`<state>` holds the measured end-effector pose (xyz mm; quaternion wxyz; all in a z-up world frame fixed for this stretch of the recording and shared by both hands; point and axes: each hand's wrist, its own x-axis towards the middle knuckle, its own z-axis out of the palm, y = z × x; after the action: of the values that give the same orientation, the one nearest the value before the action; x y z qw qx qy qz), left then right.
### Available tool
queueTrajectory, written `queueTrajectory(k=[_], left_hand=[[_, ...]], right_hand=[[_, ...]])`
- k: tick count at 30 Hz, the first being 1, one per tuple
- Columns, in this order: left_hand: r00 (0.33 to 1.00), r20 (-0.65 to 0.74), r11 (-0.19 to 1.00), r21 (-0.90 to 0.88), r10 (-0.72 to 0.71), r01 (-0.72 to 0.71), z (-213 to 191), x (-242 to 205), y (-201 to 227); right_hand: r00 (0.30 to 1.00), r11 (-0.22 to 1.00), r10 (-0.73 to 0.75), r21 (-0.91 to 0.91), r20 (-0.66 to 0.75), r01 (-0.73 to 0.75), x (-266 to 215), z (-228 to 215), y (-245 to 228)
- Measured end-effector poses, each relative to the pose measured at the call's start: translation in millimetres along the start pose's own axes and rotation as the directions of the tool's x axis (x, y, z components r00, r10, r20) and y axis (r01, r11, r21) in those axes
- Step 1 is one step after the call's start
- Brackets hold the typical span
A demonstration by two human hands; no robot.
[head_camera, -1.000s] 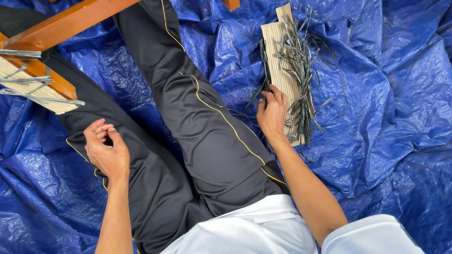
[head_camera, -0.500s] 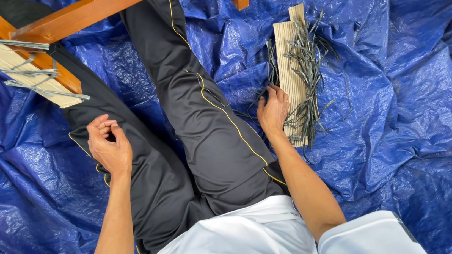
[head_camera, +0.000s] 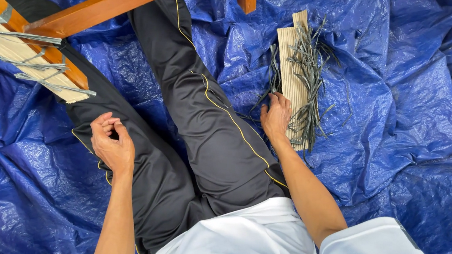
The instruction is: Tying and weaving material onto wooden furniture components and wrapping a leg with protective material while sitting on a workspace tarp.
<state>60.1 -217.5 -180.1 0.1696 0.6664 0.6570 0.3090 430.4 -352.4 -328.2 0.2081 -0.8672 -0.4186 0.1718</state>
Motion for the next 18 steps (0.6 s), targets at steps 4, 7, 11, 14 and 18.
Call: queueTrajectory(k=[4, 7, 11, 14, 18], left_hand=[[1.000, -0.004, 1.000, 0.007, 0.002, -0.002, 0.2, -1.1, -2.0], [1.000, -0.005, 1.000, 0.014, 0.009, -0.009, 0.1, -1.0, -1.5], [1.000, -0.009, 1.000, 0.011, -0.007, 0.007, 0.8, -1.2, 4.7], [0.999, -0.038, 1.000, 0.006, -0.025, 0.025, -0.8, -1.5, 8.6], [0.997, -0.077, 1.000, 0.019, -0.017, 0.019, -1.0, -1.9, 5.6]], right_hand=[[1.000, 0.997, 0.001, 0.078, -0.030, 0.002, 0.5, -13.1, -15.3], [0.996, 0.993, 0.020, 0.117, -0.085, -0.010, -1.3, -16.8, -21.0], [0.981, 0.912, 0.085, 0.410, -0.174, -0.006, 0.3, -20.8, -28.0], [0.982, 0.795, 0.143, 0.606, -0.122, -0.040, 4.8, -22.9, -30.6], [0.988, 0.727, 0.131, 0.685, -0.088, -0.035, 8.6, -31.8, -42.1]])
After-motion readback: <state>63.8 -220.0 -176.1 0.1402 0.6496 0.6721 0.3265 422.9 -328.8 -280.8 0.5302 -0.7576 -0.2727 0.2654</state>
